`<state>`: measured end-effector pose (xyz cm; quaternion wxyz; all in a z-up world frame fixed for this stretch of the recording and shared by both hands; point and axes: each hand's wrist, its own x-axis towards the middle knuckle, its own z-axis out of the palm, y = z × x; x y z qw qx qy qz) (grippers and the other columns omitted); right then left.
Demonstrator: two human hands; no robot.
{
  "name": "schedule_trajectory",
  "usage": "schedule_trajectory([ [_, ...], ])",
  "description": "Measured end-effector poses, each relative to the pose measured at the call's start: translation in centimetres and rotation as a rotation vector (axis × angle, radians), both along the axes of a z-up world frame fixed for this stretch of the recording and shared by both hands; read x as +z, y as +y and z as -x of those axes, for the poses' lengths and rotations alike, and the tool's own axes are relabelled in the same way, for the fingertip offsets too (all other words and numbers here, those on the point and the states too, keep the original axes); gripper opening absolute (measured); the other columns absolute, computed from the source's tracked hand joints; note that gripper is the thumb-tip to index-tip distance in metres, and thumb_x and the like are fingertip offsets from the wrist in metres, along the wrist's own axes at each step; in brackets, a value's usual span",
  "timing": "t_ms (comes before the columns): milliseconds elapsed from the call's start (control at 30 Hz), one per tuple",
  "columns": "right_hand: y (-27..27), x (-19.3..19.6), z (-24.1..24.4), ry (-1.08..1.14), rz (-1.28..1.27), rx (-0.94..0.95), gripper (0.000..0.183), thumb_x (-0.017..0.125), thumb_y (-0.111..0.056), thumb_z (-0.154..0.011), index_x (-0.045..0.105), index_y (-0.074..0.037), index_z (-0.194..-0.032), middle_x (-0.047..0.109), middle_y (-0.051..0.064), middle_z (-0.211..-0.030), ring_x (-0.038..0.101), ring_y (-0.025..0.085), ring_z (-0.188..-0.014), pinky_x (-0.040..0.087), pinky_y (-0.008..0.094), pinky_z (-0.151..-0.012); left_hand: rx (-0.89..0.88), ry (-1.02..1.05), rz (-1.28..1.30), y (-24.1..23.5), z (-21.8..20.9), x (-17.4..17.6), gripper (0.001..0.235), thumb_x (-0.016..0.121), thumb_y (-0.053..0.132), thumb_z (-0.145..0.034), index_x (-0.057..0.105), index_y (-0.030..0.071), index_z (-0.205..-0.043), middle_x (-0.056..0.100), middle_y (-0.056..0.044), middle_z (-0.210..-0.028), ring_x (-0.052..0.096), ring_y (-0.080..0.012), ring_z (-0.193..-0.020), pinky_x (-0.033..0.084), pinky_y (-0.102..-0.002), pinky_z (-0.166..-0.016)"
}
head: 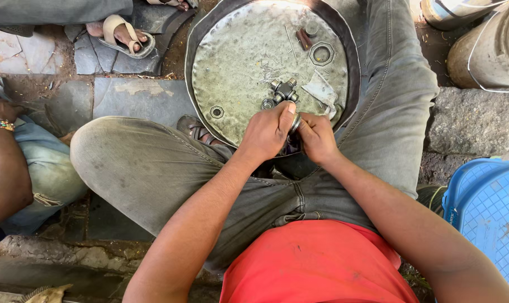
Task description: The person sits on the ground and cleans a small cylindrical metal part using a cloth and a thin metal tool. They wipe the exterior and interior surfaces of the part, occasionally using the tool to scrape inside, while other metal parts rest on a large tray nearby.
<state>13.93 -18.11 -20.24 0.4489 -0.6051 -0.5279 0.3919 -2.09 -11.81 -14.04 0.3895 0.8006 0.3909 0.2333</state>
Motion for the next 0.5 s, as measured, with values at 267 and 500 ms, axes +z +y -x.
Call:
schedule_trajectory([
  [267,1.0,2.4,-1.9,-0.596,-0.465,0.174,0.018,0.067,-0.016,-0.090,0.061,0.001,-0.091,0.061,0.016,-0.083,0.061,0.038,-0.076,0.050,0.047,-0.069,0.020,-0.168,0.555,1.9,-0.5,-1.7,0.038,0.042,0.038,-0.102,0.060,0.008,-0.115,0.060,-0.008,-0.085,0.058,-0.0277,-0.072,0.049,-0.043,-0.067],
  [500,0.7,2.9,-1.4,-0.703,-0.507,0.146,0.020,0.070,-0.018,-0.088,0.061,0.000,-0.088,0.062,0.016,-0.081,0.062,0.039,-0.073,0.051,0.049,-0.067,0.043,0.038,0.430,2.0,-1.3,-3.1,0.040,0.038,0.037,-0.105,0.064,0.009,-0.118,0.068,-0.015,-0.098,0.063,-0.0353,-0.087,0.050,-0.044,-0.076],
])
